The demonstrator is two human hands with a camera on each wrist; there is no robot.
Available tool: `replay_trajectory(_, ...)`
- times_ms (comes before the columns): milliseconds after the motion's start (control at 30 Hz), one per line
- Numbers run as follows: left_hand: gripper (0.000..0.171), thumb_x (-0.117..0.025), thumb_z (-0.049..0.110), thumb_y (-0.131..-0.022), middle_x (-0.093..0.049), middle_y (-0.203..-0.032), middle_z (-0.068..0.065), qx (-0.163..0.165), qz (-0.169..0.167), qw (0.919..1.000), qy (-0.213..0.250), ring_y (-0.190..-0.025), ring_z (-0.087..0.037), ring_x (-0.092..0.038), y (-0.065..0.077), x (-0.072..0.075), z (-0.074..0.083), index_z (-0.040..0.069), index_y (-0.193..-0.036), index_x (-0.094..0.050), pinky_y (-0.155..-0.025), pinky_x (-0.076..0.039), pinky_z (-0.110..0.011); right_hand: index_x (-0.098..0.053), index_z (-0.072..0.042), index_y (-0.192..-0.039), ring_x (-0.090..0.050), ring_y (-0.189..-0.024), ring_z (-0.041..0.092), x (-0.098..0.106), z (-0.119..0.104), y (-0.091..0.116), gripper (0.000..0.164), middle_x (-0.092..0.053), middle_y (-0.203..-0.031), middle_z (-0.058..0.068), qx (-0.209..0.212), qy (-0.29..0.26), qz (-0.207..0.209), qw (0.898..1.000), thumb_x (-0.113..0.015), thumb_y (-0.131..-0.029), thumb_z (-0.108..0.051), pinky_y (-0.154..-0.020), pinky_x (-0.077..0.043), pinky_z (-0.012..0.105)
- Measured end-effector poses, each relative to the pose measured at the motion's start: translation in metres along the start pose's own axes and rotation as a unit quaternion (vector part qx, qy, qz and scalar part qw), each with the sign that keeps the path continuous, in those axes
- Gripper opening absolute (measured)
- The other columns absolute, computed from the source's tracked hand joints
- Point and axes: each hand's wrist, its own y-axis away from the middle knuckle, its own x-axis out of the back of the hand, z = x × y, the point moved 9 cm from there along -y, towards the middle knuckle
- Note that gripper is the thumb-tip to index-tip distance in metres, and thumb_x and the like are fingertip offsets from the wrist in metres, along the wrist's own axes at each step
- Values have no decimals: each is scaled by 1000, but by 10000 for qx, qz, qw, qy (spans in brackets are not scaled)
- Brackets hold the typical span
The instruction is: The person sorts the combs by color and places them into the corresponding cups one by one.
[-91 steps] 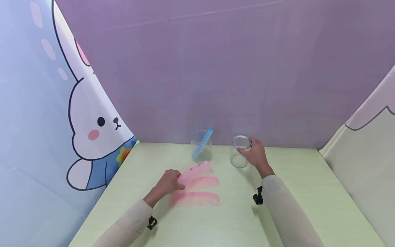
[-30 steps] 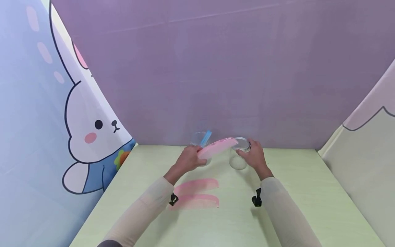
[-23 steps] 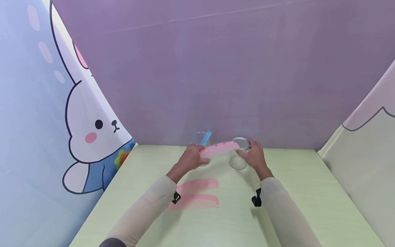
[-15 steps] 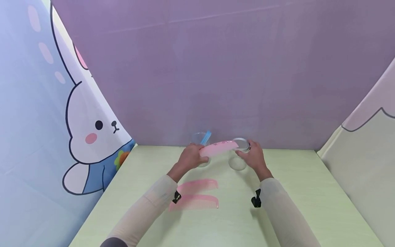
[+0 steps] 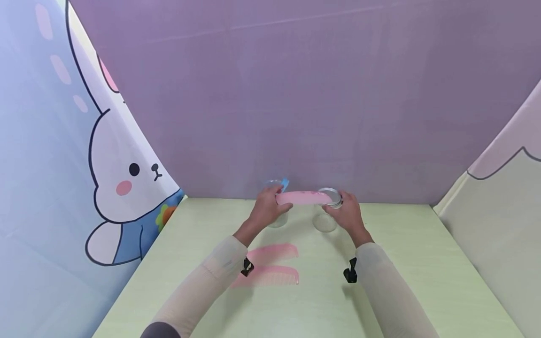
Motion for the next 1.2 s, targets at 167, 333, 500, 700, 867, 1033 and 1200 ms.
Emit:
replay_trajectory(167,63,-76,10,-91,-54,-137,-25,-159,184,9904,1361,-115,-30,-67,-6,-2,3,-4,-146,-48,-97,-57,-31,-50,7,-140,-55,-113,43,0,1,0,68,-57,-126,31,25,-18,40,10000,-77,-89,-29,-93,-48,55)
replay_trajectory(333,61,-71,3,-93,-50,-141,-26,-283,242,9832,1786,-124,-31,-64,-8,-4,0,-6,-147,-45,-101,-54,-27,-48,8,-143,-54,-113,42,-2,2,-2,71,-56,-127,31,36,-38,-5,10000,-77,-89,-30,-92,-48,54)
replay_trajectory(500,57,-69,4,-94,-52,-140,-23,-164,196,9837,1780,-126,-31,-63,-11,-6,-6,-6,-145,-47,-103,-53,-28,-48,7,-143,-54,-111,41,-1,2,-5,71,-58,-125,30,72,-32,-36,10000,-76,-90,-30,-90,-48,53)
replay_trajectory(700,58,-66,3,-95,-51,-147,-23,-103,-25,9747,2235,-136,-32,-56,-19,-8,1,-5,-149,-44,-108,-49,-29,-50,7,-141,-54,-111,41,0,3,-8,69,-58,-124,30,107,-28,-21,9999,-77,-90,-30,-91,-47,53)
replay_trajectory(867,61,-62,4,-96,-47,-155,-17,-284,-261,9710,2359,-143,-28,-49,-26,-14,18,2,-153,-41,-112,-45,-27,-50,8,-141,-54,-112,41,0,5,-12,70,-58,-125,31,78,-63,-46,9999,-78,-89,-30,-91,-47,54)
replay_trajectory(1033,64,-63,2,-94,-45,-155,-15,-491,-170,9731,2243,-142,-28,-49,-32,-13,33,4,-154,-41,-113,-44,-26,-49,7,-143,-54,-112,41,0,6,-16,72,-57,-126,31,56,-67,-68,9999,-78,-88,-30,-91,-47,53)
replay_trajectory(1200,59,-61,0,-93,-49,-148,-19,-237,100,9766,2137,-135,-30,-55,-34,-12,29,-1,-150,-44,-109,-49,-27,-48,7,-144,-55,-113,41,-1,10,-21,73,-57,-127,31,42,-58,-75,9999,-78,-88,-30,-91,-47,51)
